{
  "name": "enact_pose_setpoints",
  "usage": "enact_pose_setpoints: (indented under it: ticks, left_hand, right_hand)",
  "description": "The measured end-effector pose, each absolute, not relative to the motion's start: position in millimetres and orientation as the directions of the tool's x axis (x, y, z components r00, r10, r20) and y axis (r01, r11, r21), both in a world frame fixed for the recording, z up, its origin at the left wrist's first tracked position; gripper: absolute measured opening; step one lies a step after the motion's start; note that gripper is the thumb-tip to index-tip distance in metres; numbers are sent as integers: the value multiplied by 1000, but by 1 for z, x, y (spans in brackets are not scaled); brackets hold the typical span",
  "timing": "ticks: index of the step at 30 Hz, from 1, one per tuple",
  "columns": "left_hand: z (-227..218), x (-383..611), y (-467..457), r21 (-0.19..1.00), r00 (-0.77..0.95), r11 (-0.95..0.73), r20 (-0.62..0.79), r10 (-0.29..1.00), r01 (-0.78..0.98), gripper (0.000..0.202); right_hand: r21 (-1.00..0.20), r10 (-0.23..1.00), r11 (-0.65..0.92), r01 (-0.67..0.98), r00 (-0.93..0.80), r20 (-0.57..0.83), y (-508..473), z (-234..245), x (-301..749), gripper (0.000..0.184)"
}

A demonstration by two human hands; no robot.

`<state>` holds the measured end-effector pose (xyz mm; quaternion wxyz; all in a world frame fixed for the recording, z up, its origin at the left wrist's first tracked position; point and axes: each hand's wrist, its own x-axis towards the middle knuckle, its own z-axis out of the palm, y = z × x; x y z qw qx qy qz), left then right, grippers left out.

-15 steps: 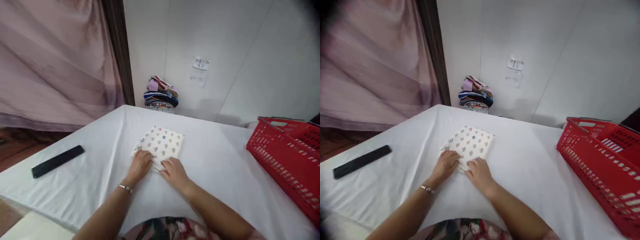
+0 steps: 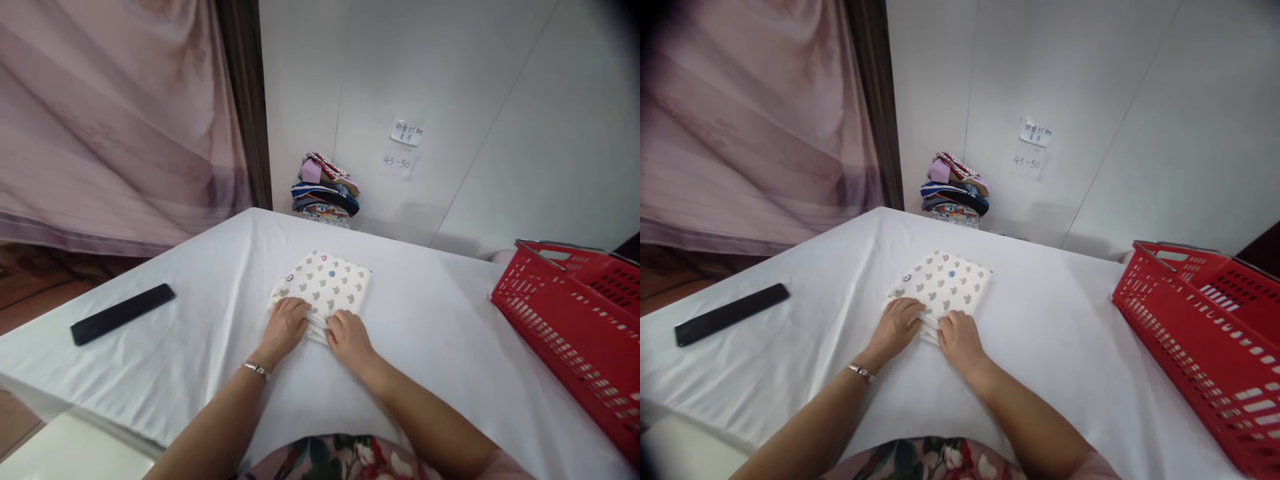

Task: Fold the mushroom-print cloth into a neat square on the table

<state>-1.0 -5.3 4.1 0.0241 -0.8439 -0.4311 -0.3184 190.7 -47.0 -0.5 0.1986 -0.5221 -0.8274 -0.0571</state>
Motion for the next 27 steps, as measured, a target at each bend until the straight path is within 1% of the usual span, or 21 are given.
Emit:
enact_pose_setpoints:
  ticks: [4, 7, 9, 12, 16, 19, 23, 27]
  left_hand:
    - [8, -2, -7, 238, 414, -630, 577, 704, 739, 24]
    - [9, -1, -8, 245, 407, -619, 568, 715, 746, 23]
    - [8, -2, -8, 253, 412, -609, 540, 734, 752, 24]
    - [4, -4, -6, 269, 392, -585, 525, 755, 765, 28]
    - [2, -7, -3, 281, 344, -544, 532, 774, 791, 30]
    - [4, -9, -2, 283, 315, -520, 539, 781, 806, 27]
    - [7, -11, -2, 282, 298, -501, 537, 789, 818, 24]
    - [8, -11, -3, 278, 299, -485, 513, 805, 829, 26]
  right_hand:
    - [-140, 811, 503, 853, -410, 417, -49, 1, 192, 14]
    - [-120, 810, 508, 853, -425, 405, -52, 2, 191, 14]
    - [-103, 818, 498, 861, -428, 384, -53, 2, 190, 11]
    - [-115, 836, 479, 871, -412, 364, -53, 3, 187, 6]
    - [-131, 865, 443, 887, -384, 323, -48, 7, 183, 13]
    - [-126, 880, 415, 901, -362, 307, -43, 7, 180, 11]
    - [-108, 848, 453, 885, -391, 357, -42, 1, 181, 13]
    - [-109, 821, 488, 866, -412, 396, -47, -2, 185, 14]
